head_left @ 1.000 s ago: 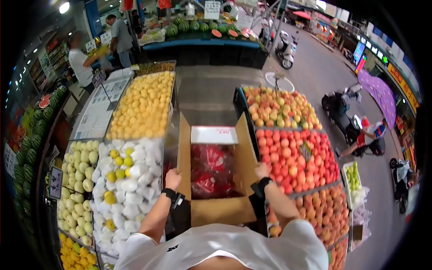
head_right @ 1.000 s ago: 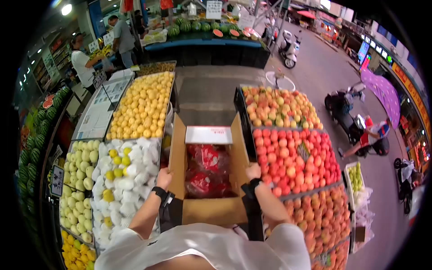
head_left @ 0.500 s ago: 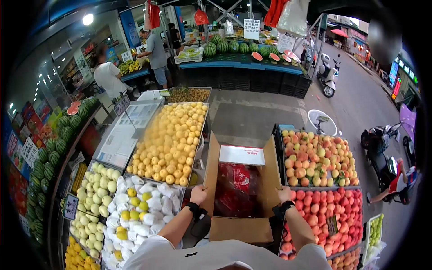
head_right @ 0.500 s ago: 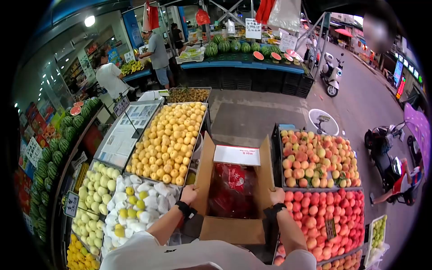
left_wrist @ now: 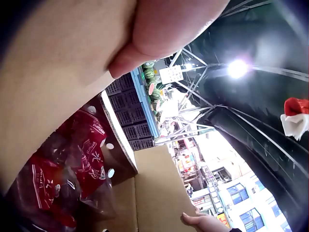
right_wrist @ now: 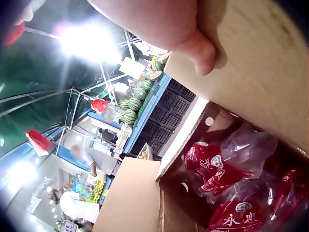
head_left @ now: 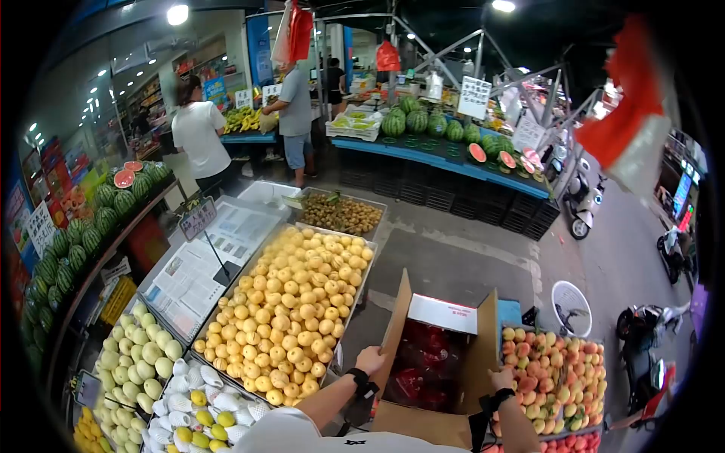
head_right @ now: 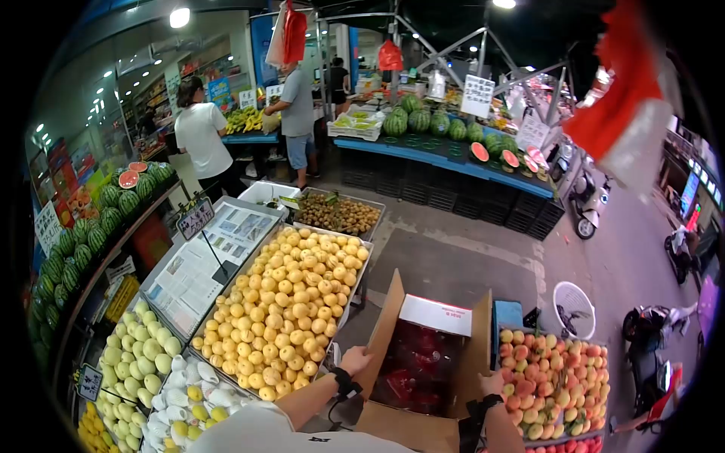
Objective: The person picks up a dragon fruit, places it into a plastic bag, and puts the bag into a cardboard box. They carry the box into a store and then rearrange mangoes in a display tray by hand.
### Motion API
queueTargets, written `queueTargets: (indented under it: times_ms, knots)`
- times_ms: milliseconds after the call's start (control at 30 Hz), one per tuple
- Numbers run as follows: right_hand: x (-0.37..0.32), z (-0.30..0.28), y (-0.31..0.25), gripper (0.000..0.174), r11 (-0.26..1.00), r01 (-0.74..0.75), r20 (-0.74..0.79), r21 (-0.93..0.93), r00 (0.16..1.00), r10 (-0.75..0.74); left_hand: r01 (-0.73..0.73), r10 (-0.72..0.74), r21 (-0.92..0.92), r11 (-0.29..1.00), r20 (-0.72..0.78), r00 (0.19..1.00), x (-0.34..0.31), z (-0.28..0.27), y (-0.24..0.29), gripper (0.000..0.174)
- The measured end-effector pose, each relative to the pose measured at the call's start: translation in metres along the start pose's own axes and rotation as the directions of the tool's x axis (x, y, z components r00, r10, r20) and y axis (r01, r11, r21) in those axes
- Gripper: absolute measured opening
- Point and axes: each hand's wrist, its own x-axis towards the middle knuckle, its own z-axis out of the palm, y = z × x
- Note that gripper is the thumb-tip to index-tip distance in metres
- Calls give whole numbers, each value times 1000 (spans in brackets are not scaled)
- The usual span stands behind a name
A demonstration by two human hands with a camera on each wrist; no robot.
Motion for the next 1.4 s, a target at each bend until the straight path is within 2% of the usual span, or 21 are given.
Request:
queueTargets:
  times_ms: [33, 100, 167, 233, 300, 367, 433, 467, 500, 567, 633, 667, 767, 833, 900, 1000, 1100, 1233, 1300, 1333, 1400]
  knots:
    - [10, -8, -19, 31, 993, 64, 47, 102, 997, -69, -7, 7, -9, 1000, 3, 1000, 18, -2, 4, 38]
    - [38, -1, -37, 30, 995, 96, -77, -7, 992, -96, -7, 6, -48, 999, -14, 1000, 51, -5, 12, 38]
    - [37, -28, -97, 30, 979, 147, -47, 139, 989, -142, -10, 8, -30, 1000, -41, 999, 82, -8, 19, 37]
    - [88, -2, -86, 30, 969, 90, 16, 231, 995, -97, 17, -18, -42, 999, -26, 1000, 110, -21, 36, 36]
    - [137, 17, -83, 31, 973, 31, 74, 227, 996, -50, 39, -40, -65, 997, -16, 999, 137, -23, 46, 36]
    - [188, 40, -80, 26, 982, 107, 6, 158, 994, -109, 33, -37, -46, 998, -83, 996, 168, -17, 53, 34]
    - [223, 43, -105, 28, 988, 133, 126, 73, 982, -141, 50, -54, -37, 998, -122, 991, 203, -12, 60, 34]
    - [242, 49, -113, 28, 972, 126, 164, 196, 973, -159, 60, -63, -25, 998, -152, 986, 218, -6, 62, 34]
    - [274, 64, -108, 27, 985, 102, 183, 138, 975, -126, 76, -73, 8, 997, -185, 980, 232, -6, 73, 34]
    - [323, 74, -116, 28, 967, 130, 196, 219, 965, -174, 120, -119, -5, 993, -207, 971, 267, -1, 84, 34]
    - [385, 95, -112, 25, 962, 185, 191, 201, 956, -224, 142, -156, -77, 987, -221, 963, 299, 10, 106, 35]
    - [397, 89, -135, 23, 966, 215, 168, 142, 957, -237, 149, -164, -83, 985, -211, 964, 315, 7, 111, 35]
    - [461, 90, -162, 23, 962, 227, 172, 153, 952, -252, 146, -161, -75, 986, -261, 952, 365, 12, 123, 37]
    - [485, 89, -185, 22, 962, 228, 175, 151, 951, -253, 157, -182, -117, 981, -256, 949, 390, 17, 130, 36]
    - [517, 89, -198, 31, 980, 170, 198, 103, 962, -188, 155, -182, -115, 981, -272, 945, 416, 21, 139, 35]
    - [546, 92, -223, 31, 964, 203, 163, 173, 959, -231, 159, -185, -118, 980, -260, 948, 464, 19, 145, 34]
    - [576, 107, -241, 29, 975, 188, 123, 115, 972, -201, 135, -171, -151, 979, -262, 950, 513, 18, 147, 34]
    - [614, 131, -266, 28, 978, 84, 169, 191, 979, -117, 144, -169, -139, 980, -195, 966, 586, 6, 146, 33]
    - [641, 135, -295, 28, 984, 154, 150, 89, 975, -166, 120, -135, -80, 990, -218, 967, 631, 14, 130, 35]
    - [677, 165, -275, 29, 969, 238, 16, -64, 971, -237, 115, -132, -88, 989, -216, 967, 647, 6, 138, 34]
    - [714, 171, -291, 30, 978, 206, 58, -36, 977, -203, 142, -174, -172, 975, -189, 966, 668, -3, 151, 34]
